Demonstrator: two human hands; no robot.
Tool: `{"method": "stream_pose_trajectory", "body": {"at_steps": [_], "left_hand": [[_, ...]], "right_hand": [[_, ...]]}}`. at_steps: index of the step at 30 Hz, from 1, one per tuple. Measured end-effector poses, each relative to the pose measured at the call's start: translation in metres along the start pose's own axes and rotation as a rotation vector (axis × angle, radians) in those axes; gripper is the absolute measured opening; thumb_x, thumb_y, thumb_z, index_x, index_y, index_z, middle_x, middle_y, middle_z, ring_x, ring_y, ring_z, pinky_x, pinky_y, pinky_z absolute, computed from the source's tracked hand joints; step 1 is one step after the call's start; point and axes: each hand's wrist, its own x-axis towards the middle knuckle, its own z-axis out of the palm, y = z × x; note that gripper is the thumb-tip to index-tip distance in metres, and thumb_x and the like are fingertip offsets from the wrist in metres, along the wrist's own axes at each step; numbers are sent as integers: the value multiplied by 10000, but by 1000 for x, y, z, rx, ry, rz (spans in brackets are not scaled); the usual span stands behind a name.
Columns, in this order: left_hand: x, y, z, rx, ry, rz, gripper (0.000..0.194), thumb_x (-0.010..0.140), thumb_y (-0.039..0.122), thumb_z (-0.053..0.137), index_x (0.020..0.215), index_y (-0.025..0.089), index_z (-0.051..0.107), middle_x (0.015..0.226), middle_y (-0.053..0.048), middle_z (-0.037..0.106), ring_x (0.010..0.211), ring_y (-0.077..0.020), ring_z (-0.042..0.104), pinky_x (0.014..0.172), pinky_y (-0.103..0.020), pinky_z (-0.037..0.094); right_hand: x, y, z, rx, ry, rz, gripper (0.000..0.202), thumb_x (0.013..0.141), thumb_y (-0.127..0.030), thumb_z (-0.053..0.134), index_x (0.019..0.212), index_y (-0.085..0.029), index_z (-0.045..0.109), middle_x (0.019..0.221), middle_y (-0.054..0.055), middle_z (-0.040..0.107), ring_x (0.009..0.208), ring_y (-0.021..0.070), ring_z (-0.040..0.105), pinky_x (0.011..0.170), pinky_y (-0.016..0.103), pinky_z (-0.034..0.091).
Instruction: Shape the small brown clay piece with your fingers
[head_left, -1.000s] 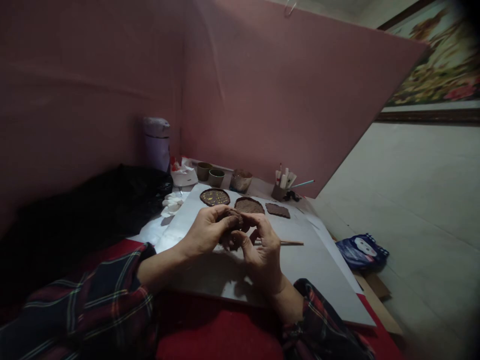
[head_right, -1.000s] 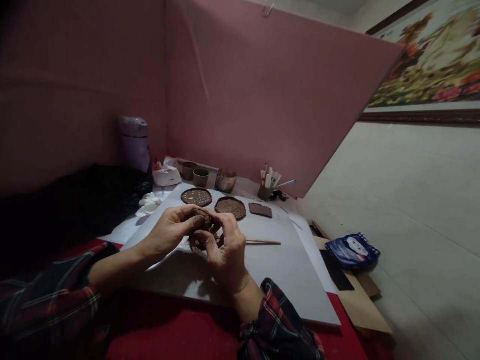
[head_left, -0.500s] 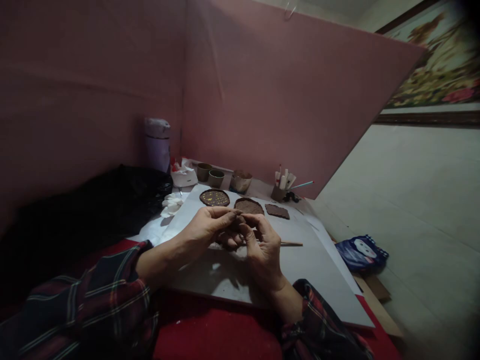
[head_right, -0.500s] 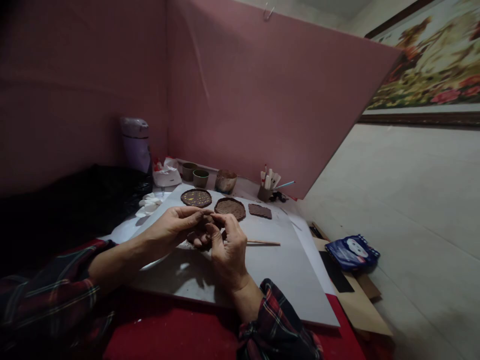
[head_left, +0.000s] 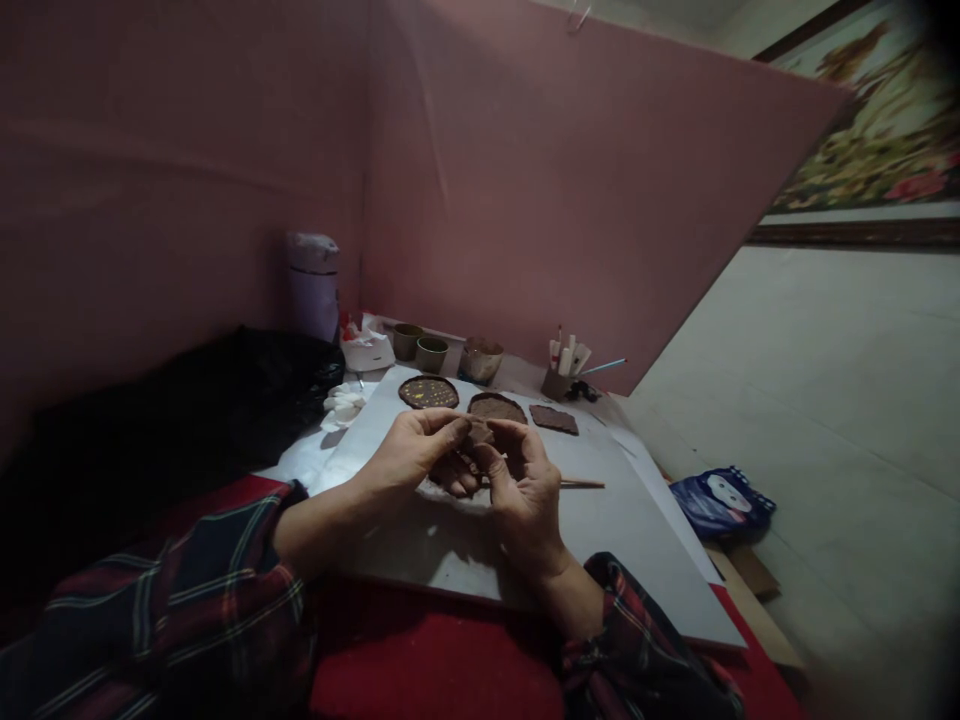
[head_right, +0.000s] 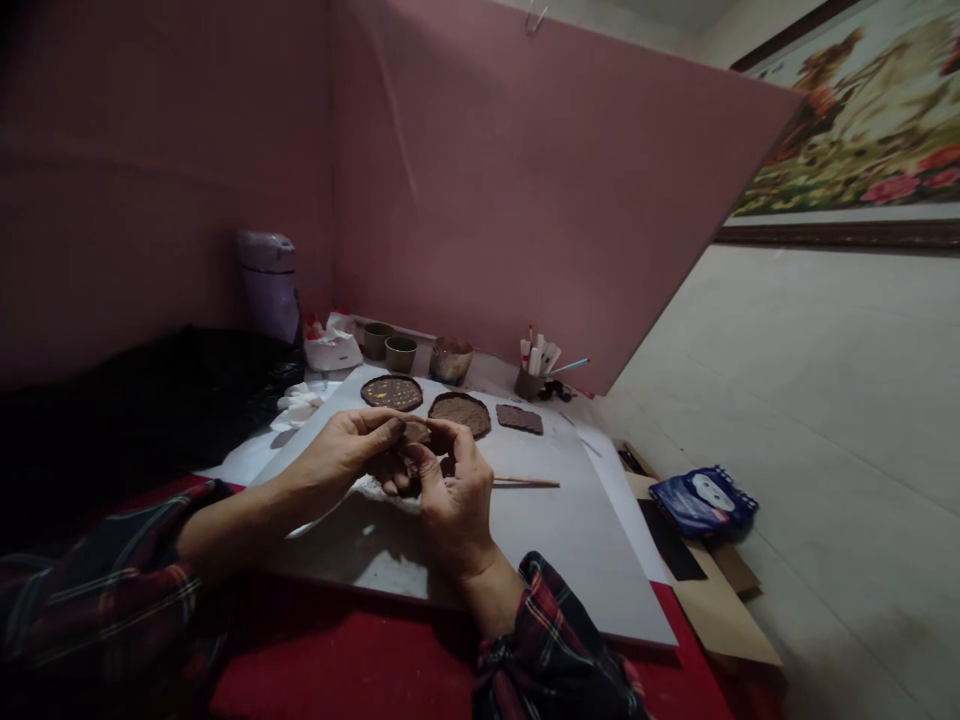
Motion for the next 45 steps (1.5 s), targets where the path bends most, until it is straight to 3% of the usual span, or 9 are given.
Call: {"method": "stream_pose_trajectory", "body": {"at_steps": [4,11,15,20,26,32,36,40,45], "left_hand": [[0,0,0,15,-11,16,594,713,639,730,892,75,690,613,-73,687,495,-144,647,467,-218,514],[-1,-2,-1,-27,52,39,382,679,302,846,940,86,670,772,-42,686,564,-102,641,495,-191,511],[-2,-2,0,-95,-6,50,454,729,216,796,1144,123,637,909,-47,689,620,-100,665,588,-229,569],[-3,-1,2,-133,-13,86,392,709,208,792,1059,113,642,907,-51,669,718,-136,678,644,-268,592],[-3,2,3,-161,15,100,473,640,263,856,1021,135,607,896,-28,663,707,-136,673,623,-267,592],[3,-1,-2,99,41,180,467,710,392,811,1060,117,671,837,-39,683,640,-112,622,567,-232,523],[7,-1,-5,212,77,277,357,695,337,808,942,101,705,878,-52,692,726,-114,612,618,-212,488],[9,-1,-7,272,96,384,243,709,273,766,858,101,682,832,-35,675,777,-112,610,744,-231,487],[9,-1,-6,374,118,427,181,738,239,712,847,105,661,803,-32,667,750,-116,608,738,-245,482]], "right_hand": [[4,-1,0,83,55,25,219,901,-366,616,1044,-200,612,941,45,713,854,153,686,743,282,565],[7,6,-1,97,39,53,258,911,-432,583,1001,-191,612,904,47,689,818,160,668,676,284,551],[8,7,0,72,-8,28,294,904,-470,587,999,-196,631,935,56,701,859,171,670,720,301,552],[9,5,0,66,-18,61,375,818,-482,686,1028,-174,641,992,80,698,892,187,658,745,315,538],[10,8,-1,-4,-67,24,280,834,-432,668,961,-185,639,963,63,666,865,184,627,693,294,507],[11,7,0,-35,-64,-65,169,879,-341,612,953,-191,637,1000,62,649,968,201,622,801,326,504],[9,7,0,-116,-59,-114,124,880,-292,601,949,-193,633,1001,56,646,971,200,620,852,340,496],[7,9,1,-82,-93,-78,196,904,-323,564,1033,-189,623,994,71,676,920,202,648,800,344,516],[6,10,2,2,-99,-32,209,884,-336,594,1022,-185,634,964,64,699,875,186,671,776,323,535]]}}
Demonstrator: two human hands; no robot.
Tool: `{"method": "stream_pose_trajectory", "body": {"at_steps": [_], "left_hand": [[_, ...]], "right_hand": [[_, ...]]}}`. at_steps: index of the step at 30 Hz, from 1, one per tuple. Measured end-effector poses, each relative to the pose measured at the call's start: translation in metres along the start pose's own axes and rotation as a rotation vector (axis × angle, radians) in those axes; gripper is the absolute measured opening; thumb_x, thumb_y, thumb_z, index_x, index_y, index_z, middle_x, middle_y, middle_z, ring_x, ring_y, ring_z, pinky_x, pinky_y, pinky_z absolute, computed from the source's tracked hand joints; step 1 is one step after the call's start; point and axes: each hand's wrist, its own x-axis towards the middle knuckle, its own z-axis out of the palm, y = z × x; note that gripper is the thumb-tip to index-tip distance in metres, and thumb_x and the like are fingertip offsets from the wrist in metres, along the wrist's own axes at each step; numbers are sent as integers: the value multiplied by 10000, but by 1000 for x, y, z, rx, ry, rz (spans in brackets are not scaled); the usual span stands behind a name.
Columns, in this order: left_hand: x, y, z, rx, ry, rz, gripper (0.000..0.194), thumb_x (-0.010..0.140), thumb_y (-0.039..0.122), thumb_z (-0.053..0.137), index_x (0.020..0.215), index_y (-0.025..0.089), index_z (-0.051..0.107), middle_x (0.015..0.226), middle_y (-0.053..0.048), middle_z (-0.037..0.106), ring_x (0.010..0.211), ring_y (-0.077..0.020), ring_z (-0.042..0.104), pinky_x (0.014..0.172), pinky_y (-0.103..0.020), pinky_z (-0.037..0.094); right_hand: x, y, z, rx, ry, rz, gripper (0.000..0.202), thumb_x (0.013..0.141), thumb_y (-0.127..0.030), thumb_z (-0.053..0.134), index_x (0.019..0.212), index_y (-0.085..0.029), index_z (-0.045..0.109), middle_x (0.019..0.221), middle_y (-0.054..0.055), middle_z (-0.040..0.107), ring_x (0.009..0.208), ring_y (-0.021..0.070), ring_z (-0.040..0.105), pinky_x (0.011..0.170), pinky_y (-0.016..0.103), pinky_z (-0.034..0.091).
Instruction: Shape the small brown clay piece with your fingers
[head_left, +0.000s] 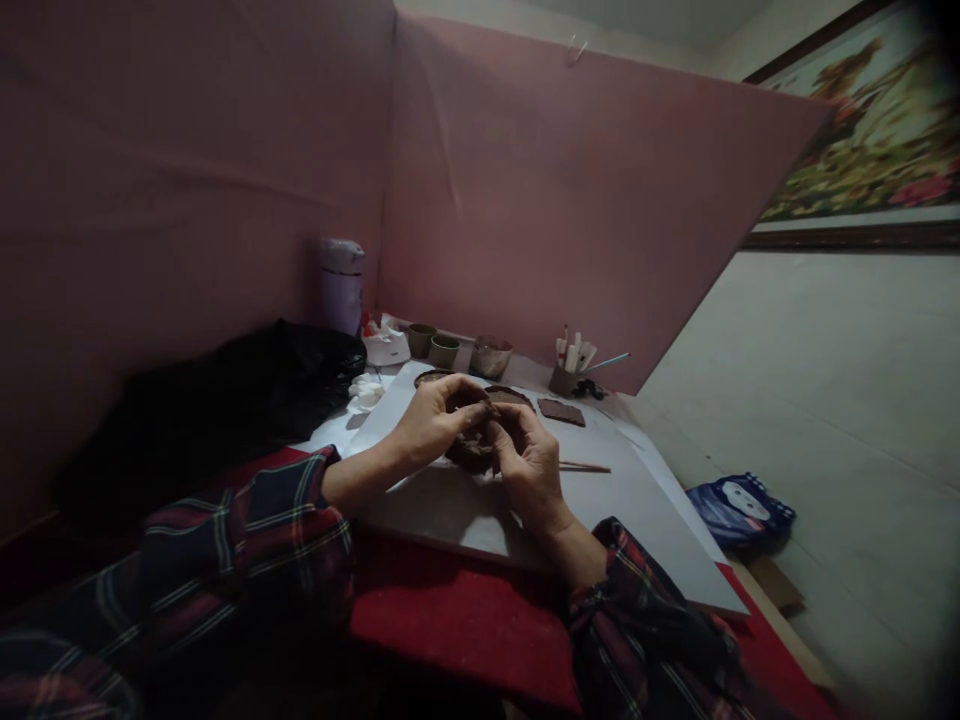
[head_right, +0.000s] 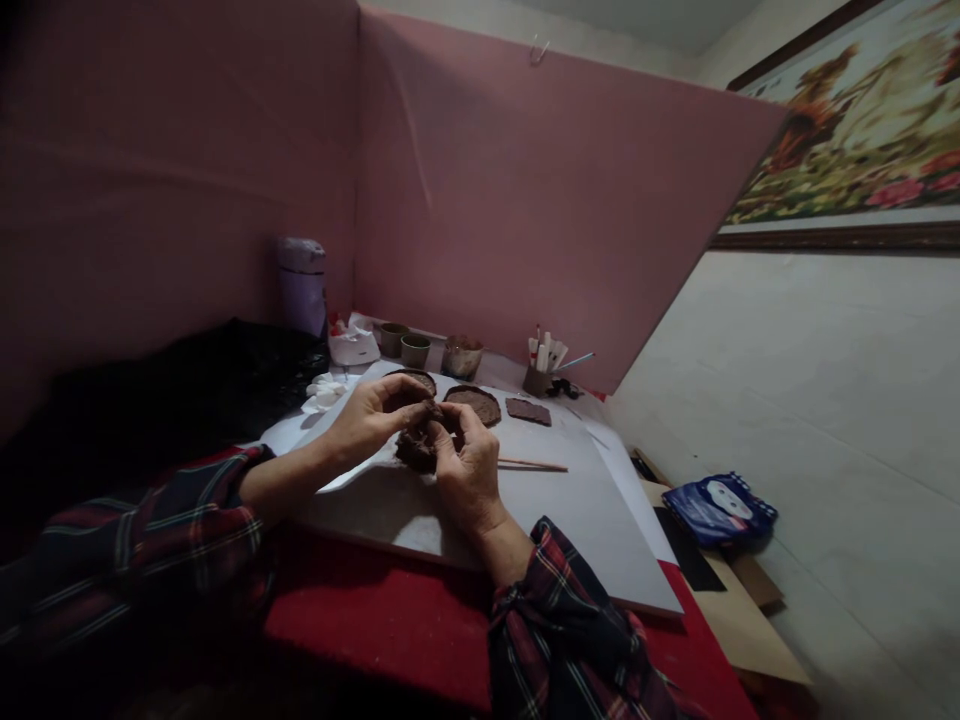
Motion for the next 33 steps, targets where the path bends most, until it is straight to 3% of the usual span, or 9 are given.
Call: {"method": "stream_pose_trajectory", "body": {"at_steps": [7,11,13,16,21,28,33], "left_hand": [[-1,0,-1,236,36,76,32,734,132,668,755,112,681,698,-20,657,655,-108,574,629,-222,452],[-1,-2,-1,180,101,93,61,703,118,699,754,122,734,736,-30,687,703,-116,607,664,-218,474],[-1,-3,0,47,92,32,140,711,210,744,820,123,761,782,-39,700,676,-109,610,636,-214,485],[-1,-3,0,-154,55,-115,406,732,457,764,956,119,756,823,-50,708,599,-89,594,563,-206,492],[-1,-1,0,-260,-49,-241,598,679,647,748,854,77,698,766,-76,699,622,-139,656,528,-215,516],[-3,1,0,-367,-141,-332,563,605,564,845,833,76,681,669,-52,690,524,-100,621,521,-196,492],[-3,0,0,-234,-130,-327,489,628,500,849,842,90,693,598,-39,678,483,-107,604,469,-192,446]], "right_hand": [[-1,0,2,-18,-9,5,173,865,-310,629,986,-194,673,933,44,725,866,178,672,807,322,521],[0,0,2,-14,-10,22,174,873,-312,624,998,-199,667,938,40,724,862,178,673,803,322,525],[1,0,2,-2,20,16,177,879,-313,616,1010,-201,657,954,42,718,880,179,672,816,325,526],[2,0,1,14,52,-20,166,890,-293,602,1023,-212,659,999,46,707,937,182,667,854,332,526],[2,1,0,13,38,-118,174,871,-205,603,1022,-232,685,1018,36,685,983,171,652,863,309,529],[1,3,0,56,93,24,208,842,-267,650,1044,-216,658,996,38,719,904,177,678,834,330,536],[2,-4,0,67,83,56,122,831,-270,651,928,-204,684,875,17,717,809,158,660,760,294,525]]}}
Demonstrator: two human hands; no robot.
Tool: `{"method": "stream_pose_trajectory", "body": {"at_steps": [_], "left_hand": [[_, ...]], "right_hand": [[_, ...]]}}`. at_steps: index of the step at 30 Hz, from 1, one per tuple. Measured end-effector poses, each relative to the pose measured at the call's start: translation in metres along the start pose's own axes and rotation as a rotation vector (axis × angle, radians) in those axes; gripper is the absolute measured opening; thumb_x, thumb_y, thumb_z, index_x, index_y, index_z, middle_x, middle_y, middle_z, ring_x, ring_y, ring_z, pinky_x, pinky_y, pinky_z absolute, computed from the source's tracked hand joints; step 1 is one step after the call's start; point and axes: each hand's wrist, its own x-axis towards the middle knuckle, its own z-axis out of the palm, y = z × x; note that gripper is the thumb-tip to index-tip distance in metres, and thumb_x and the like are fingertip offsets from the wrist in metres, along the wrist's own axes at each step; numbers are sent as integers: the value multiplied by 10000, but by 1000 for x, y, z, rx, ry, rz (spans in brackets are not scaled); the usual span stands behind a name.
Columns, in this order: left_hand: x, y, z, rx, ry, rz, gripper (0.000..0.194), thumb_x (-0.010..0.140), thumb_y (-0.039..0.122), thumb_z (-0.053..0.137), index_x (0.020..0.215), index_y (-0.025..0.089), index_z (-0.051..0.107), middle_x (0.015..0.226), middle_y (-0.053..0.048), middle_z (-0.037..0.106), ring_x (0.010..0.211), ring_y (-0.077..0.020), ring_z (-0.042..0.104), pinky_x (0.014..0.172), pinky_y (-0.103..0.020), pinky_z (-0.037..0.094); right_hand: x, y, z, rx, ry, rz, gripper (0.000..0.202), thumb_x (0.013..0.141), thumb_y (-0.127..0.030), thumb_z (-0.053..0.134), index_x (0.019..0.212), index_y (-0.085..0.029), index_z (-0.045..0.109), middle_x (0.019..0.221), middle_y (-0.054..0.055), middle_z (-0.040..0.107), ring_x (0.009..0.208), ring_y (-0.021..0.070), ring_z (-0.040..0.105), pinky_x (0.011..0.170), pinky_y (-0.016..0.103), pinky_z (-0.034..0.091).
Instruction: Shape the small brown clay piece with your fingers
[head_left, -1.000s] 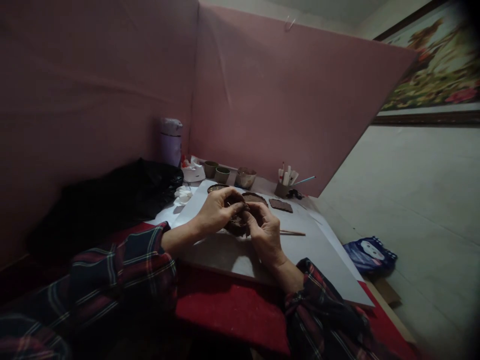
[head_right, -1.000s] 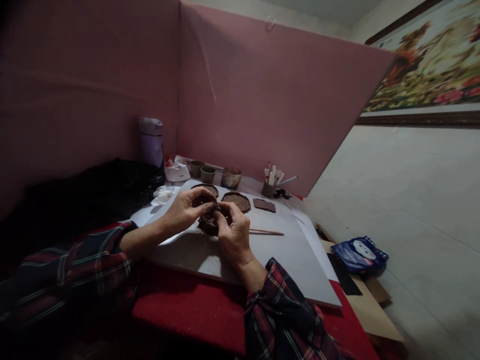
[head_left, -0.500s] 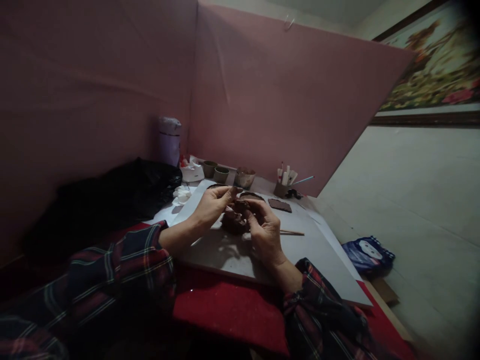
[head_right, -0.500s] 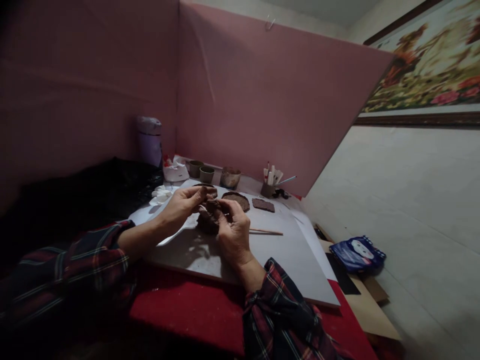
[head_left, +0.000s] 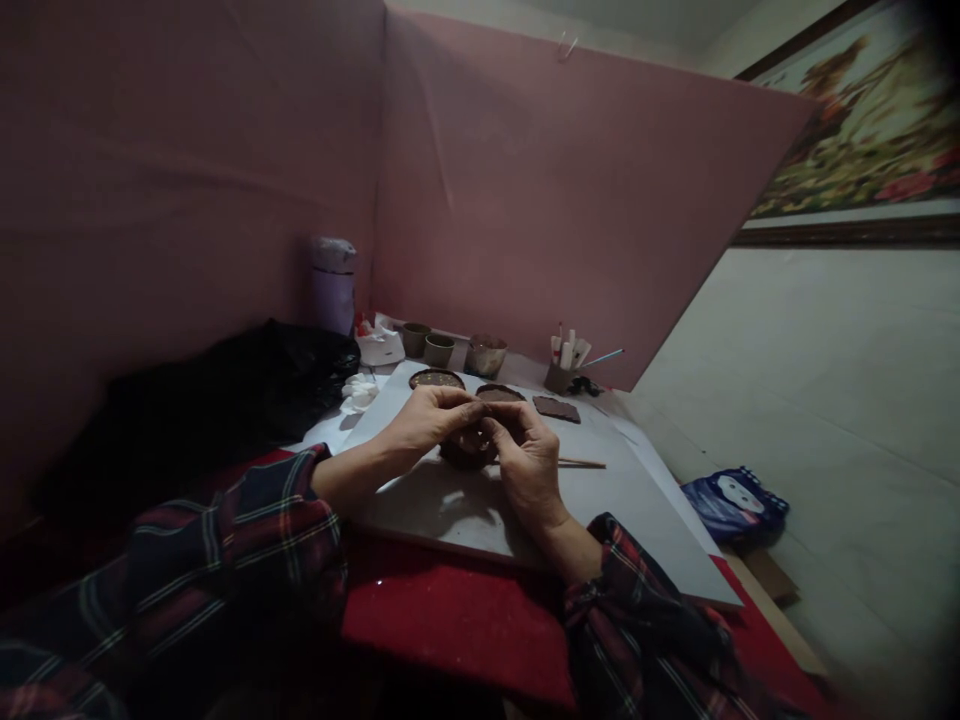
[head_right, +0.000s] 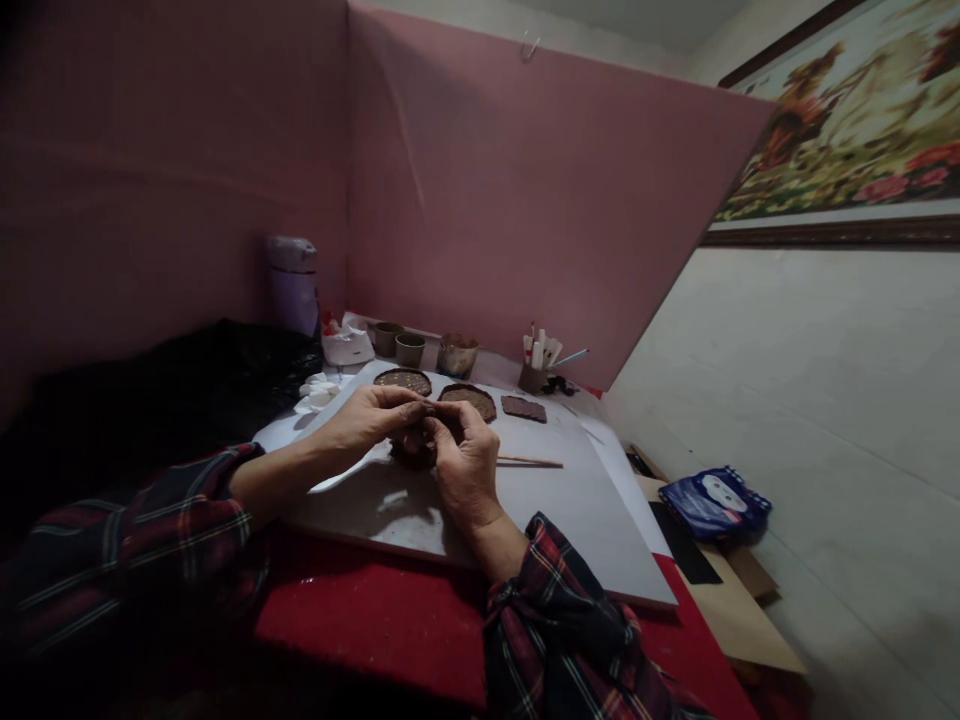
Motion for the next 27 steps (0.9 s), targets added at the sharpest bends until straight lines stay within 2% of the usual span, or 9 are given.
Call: {"method": "stream_pose_trajectory", "body": {"at_steps": [6,11,13,17,19,21,23,27], "left_hand": [[4,-3,-2,296,103,134,265,787,373,709,811,109,697,569,-21,650,474,-116,578,451,-203,430],[1,-1,-3,500,191,280,194,810,298,666,747,119,708,642,-32,665,548,-104,566,484,-187,420],[0,-1,-2,426,171,252,241,802,350,688,744,116,693,632,-33,662,540,-107,580,486,-190,441],[-1,-1,0,153,40,101,583,762,690,627,756,107,632,549,-44,640,432,-141,597,420,-234,481],[-1,-1,1,67,20,76,671,715,761,620,821,99,632,578,-59,664,432,-149,614,420,-242,501],[-1,-1,2,20,30,73,653,673,703,715,908,99,638,604,-47,676,437,-136,615,426,-232,507],[0,-1,2,19,34,60,573,661,572,801,954,104,646,610,-27,675,438,-120,605,429,-217,502],[0,-1,2,102,63,75,313,722,351,788,877,110,661,581,-4,653,434,-109,591,427,-207,490]], "right_hand": [[0,0,2,-54,-27,-48,138,832,-237,623,943,-195,694,915,33,726,882,170,666,829,313,518],[-1,-2,5,55,-79,1,157,791,-217,655,947,-197,662,917,29,734,860,162,690,819,307,547],[-1,-3,6,82,-67,18,152,795,-233,658,943,-200,654,904,26,734,847,157,690,803,301,554],[2,-3,5,128,-25,58,188,788,-266,678,963,-203,651,952,36,741,897,166,692,851,319,558],[3,-2,4,134,0,63,213,778,-277,690,971,-198,648,974,47,738,920,175,690,878,335,555],[4,-1,3,139,26,68,248,766,-288,704,987,-197,636,980,52,729,920,178,688,878,338,554],[4,-1,3,140,28,78,257,760,-301,714,981,-200,629,964,49,723,893,175,687,847,328,558],[4,0,2,128,-21,52,205,786,-328,693,941,-205,640,915,42,729,855,170,684,789,310,563]]}}
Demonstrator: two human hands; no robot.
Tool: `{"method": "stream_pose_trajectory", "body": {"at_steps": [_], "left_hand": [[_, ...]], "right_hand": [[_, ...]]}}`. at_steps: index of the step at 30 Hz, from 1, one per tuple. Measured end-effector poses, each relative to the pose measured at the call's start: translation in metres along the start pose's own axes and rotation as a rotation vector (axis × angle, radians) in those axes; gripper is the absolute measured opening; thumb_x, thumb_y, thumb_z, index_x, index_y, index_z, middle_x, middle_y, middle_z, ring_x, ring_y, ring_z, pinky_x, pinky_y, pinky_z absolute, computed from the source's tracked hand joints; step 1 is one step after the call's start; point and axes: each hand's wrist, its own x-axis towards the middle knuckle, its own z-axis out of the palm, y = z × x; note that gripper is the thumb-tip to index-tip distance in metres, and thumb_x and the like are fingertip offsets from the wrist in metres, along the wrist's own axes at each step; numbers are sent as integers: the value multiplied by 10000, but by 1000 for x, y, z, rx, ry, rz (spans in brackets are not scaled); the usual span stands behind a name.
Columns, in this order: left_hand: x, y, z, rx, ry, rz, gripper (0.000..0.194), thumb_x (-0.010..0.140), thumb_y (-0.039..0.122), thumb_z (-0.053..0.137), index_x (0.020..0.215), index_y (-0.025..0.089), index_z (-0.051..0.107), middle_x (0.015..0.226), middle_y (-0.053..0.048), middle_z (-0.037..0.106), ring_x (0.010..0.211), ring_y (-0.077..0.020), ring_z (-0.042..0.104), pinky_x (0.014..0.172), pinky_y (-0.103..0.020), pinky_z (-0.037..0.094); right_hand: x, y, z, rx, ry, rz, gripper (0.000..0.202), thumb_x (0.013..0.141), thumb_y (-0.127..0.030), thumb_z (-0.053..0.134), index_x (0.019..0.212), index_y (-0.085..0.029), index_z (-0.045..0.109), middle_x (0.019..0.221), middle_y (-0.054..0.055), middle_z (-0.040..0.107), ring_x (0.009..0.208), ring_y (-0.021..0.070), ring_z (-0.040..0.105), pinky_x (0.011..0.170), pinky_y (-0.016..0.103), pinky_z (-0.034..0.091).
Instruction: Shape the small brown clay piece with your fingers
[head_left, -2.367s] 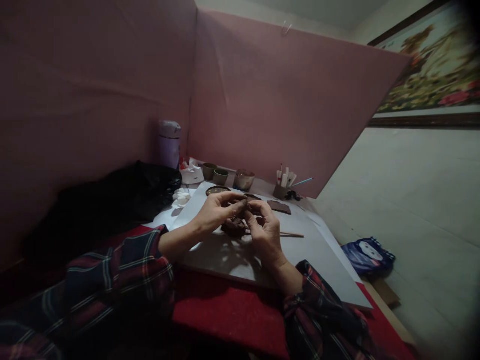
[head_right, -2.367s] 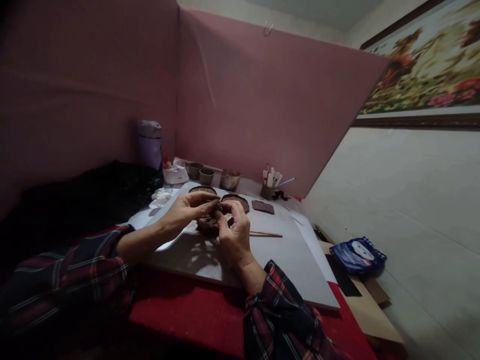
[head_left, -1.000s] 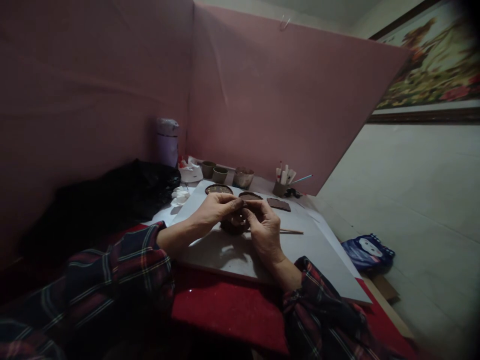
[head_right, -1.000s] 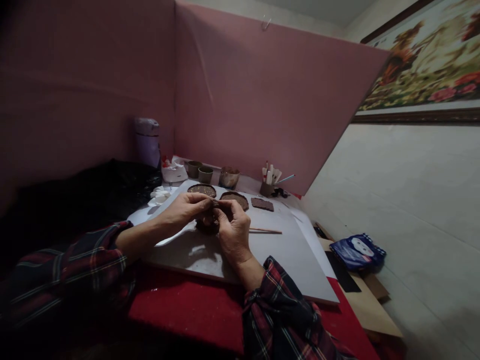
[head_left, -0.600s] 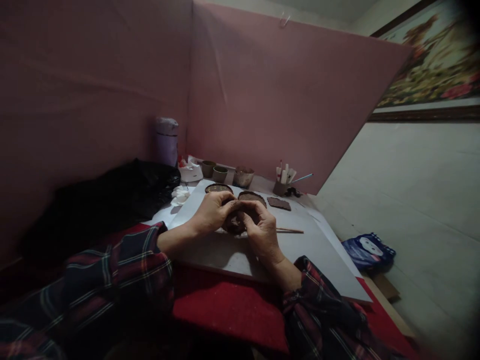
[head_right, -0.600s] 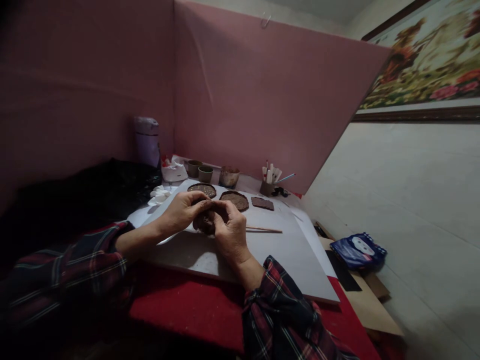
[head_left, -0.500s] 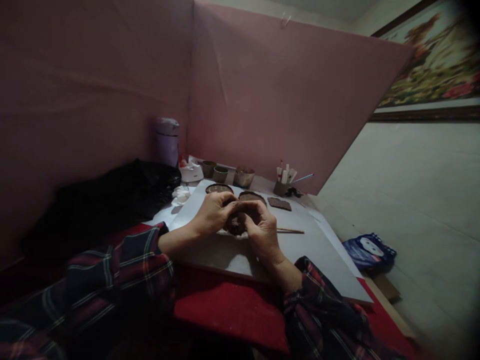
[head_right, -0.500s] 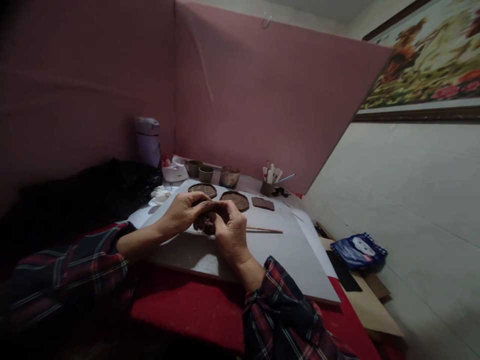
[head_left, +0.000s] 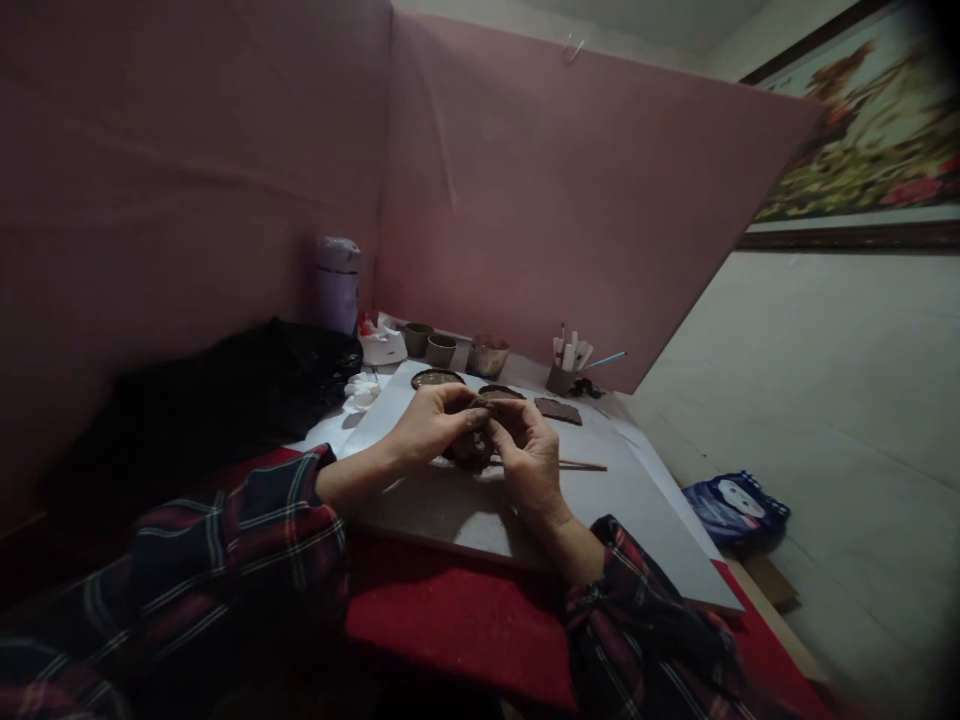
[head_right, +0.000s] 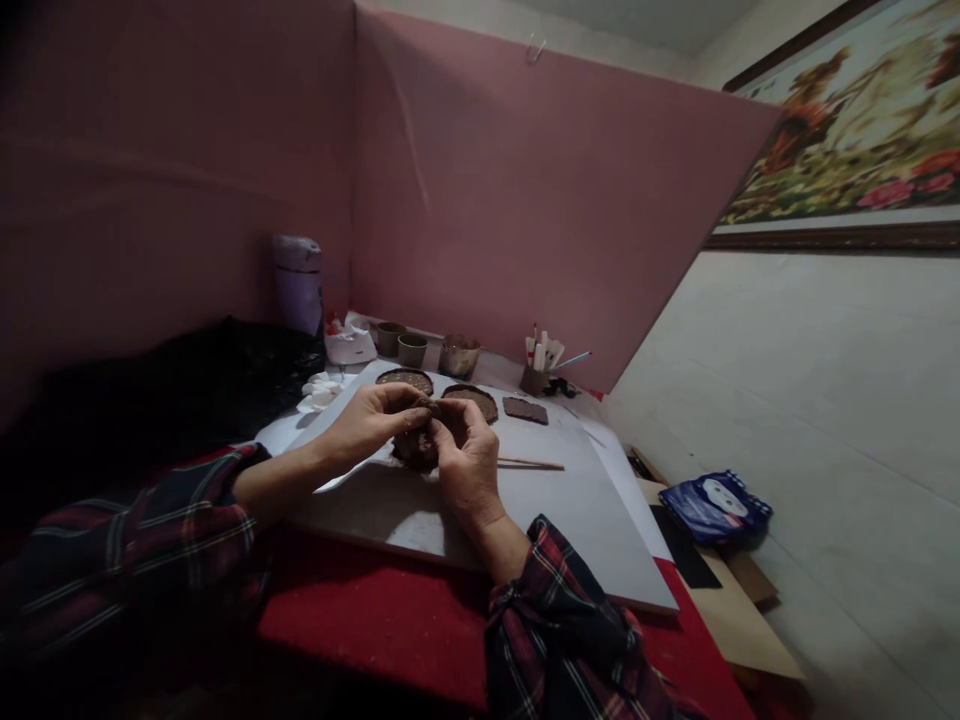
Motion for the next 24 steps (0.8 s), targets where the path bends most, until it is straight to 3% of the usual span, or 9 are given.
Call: {"method": "stream_pose_trajectory", "body": {"at_steps": [3,8,12,14,16,21,24], "left_hand": [[-1,4,1,76,75,47,163,743,220,746,816,100,665,583,2,650,450,-98,589,422,-186,469],[-2,7,3,67,84,21,76,760,147,713,769,104,650,535,7,636,414,-96,578,407,-180,462],[-1,2,2,-46,10,-55,266,767,316,770,881,100,666,532,-17,661,412,-134,613,415,-219,515],[0,1,0,-125,-50,-71,407,789,459,745,922,86,652,577,-60,692,459,-160,657,450,-241,550],[1,-1,-1,-229,-73,-79,439,821,501,703,925,80,634,638,-93,714,522,-174,696,499,-253,579],[1,-3,-4,-392,-100,-157,227,820,265,745,923,78,666,722,-93,735,602,-157,719,568,-221,592],[0,-2,-5,-408,-110,-164,234,764,223,792,929,87,696,761,-75,740,620,-147,720,579,-210,592]], "right_hand": [[-1,1,0,-5,-21,-34,192,801,-322,679,951,-206,650,927,43,734,878,171,688,809,310,563],[-1,0,2,23,-24,0,179,782,-290,697,935,-209,651,897,23,730,844,158,689,789,293,561],[1,1,1,28,10,35,204,754,-312,724,910,-200,654,886,30,730,830,164,681,789,307,562],[3,3,-1,26,24,58,225,757,-333,721,920,-190,662,911,46,732,850,172,681,824,329,560],[4,5,-4,34,33,83,245,762,-350,715,935,-182,668,945,61,733,878,182,683,861,353,554],[4,5,-9,79,37,104,249,747,-336,724,938,-186,672,952,52,718,892,178,672,883,357,543],[3,3,-9,108,33,99,232,732,-315,737,914,-185,679,917,35,709,863,160,661,856,328,538]]}}
